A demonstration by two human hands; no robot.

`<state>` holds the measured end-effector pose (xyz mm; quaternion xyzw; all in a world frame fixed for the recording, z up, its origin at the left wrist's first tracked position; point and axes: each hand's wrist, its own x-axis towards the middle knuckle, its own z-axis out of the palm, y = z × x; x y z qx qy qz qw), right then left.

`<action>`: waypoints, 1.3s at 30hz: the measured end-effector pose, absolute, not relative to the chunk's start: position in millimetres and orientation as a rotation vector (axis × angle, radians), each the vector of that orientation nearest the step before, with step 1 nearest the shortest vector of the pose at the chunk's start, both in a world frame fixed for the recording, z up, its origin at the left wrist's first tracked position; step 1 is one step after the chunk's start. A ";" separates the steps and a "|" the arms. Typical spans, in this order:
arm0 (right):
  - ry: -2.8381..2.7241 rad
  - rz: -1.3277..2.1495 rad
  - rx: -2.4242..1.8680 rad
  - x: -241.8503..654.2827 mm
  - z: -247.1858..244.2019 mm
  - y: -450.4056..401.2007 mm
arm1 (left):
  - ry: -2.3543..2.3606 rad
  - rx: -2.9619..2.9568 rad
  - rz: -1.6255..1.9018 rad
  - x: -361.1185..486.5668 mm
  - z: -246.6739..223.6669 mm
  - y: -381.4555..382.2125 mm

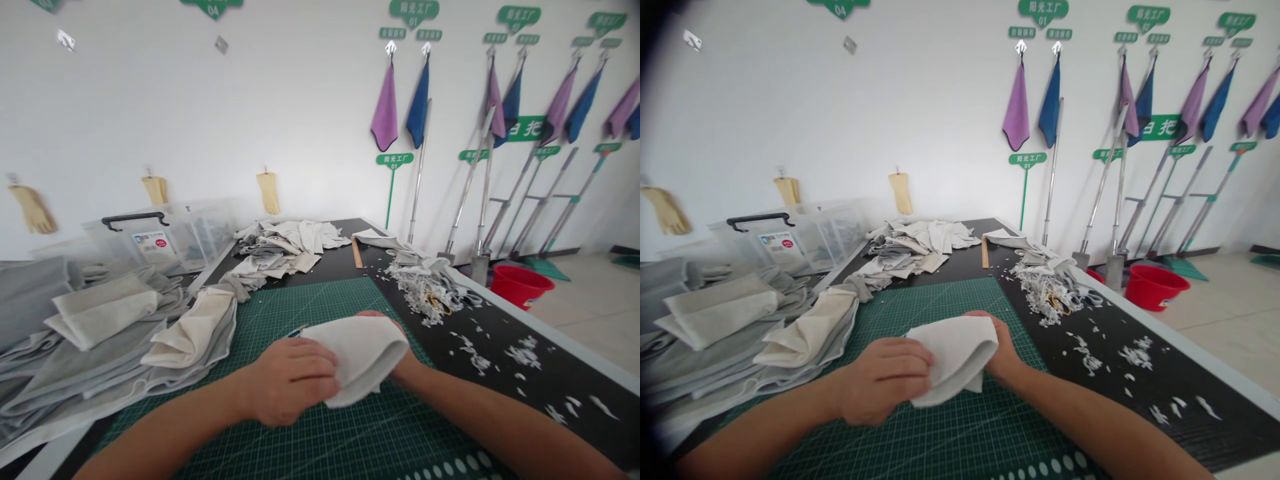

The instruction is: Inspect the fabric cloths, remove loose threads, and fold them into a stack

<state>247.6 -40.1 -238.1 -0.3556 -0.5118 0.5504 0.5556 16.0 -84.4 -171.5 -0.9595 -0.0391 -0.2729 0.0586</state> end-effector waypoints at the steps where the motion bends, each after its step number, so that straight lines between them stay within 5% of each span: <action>1: -1.171 1.346 -0.824 248.5 -237.5 -39.3 | -0.119 -2.850 -0.740 16.5 -174.4 -85.0; 13: -1.270 1.257 -0.811 247.1 -237.2 -43.3 | -0.589 -2.753 -0.504 19.0 -205.3 -72.4; 23: -1.527 1.101 -0.976 236.5 -236.9 -59.2 | -0.712 -2.693 -0.937 27.9 -201.3 -84.3; 39: -1.508 1.324 -0.774 232.8 -232.9 -81.7 | -0.731 -2.508 -0.575 38.4 -213.6 -86.9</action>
